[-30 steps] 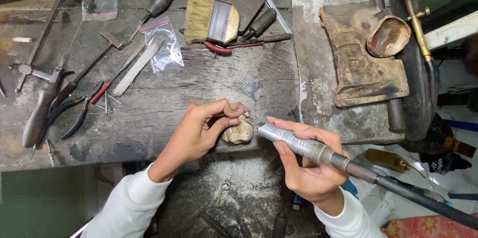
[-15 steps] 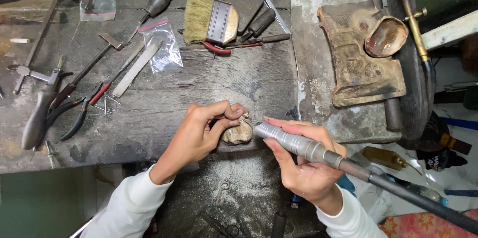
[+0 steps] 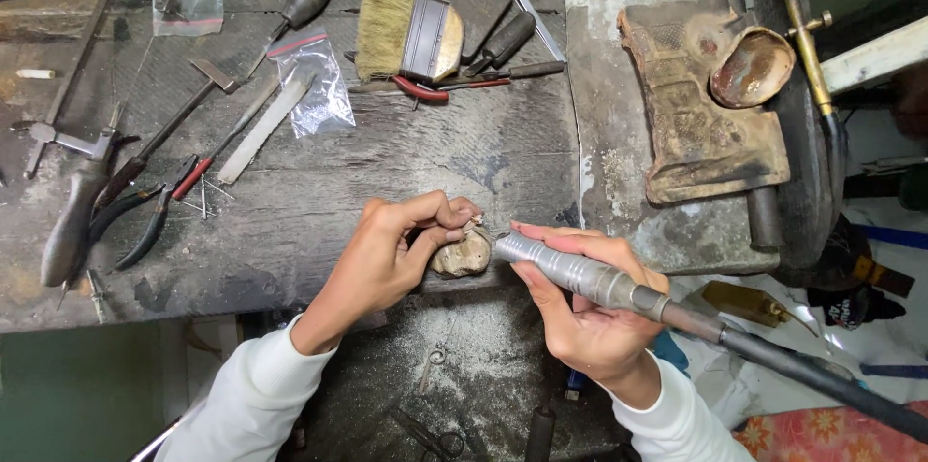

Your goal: Engraving a ring held in a wooden clamp using a rotary tool and cleaning with a brush

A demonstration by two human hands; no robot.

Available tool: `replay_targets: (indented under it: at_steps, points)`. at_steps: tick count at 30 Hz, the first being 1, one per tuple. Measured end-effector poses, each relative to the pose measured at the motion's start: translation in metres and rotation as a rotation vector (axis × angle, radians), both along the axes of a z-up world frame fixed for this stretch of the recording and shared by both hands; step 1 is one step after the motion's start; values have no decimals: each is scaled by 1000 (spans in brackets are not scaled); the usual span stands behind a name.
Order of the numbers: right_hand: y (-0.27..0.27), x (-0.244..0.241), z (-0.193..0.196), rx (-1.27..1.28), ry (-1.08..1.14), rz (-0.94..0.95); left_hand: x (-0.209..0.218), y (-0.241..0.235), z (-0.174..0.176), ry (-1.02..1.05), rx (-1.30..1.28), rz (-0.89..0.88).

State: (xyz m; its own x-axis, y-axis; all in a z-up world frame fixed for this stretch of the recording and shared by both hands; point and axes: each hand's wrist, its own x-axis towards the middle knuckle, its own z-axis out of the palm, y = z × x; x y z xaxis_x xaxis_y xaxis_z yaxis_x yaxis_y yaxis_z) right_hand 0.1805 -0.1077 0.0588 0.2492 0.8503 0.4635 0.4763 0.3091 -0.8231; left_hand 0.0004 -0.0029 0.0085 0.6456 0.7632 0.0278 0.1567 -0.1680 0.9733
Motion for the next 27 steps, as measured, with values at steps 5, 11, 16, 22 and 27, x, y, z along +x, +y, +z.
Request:
replay_targets:
  at_steps: [5,11,16,22,27]
  points:
    - [-2,2,-12,-15,150,18,0,0,-3,-11,13,-2]
    - [-5,3,5,54,74,14,1,-2,-1,-20,9,14]
    - [-11,4,-3,203,153,-154,0,-2,-8,-131,-87,-7]
    - [-12,5,-20,246,221,-232,1,-1,-8,-161,-151,-39]
    - [-13,5,-12,170,245,-138,1,0,-2,-161,-158,-40]
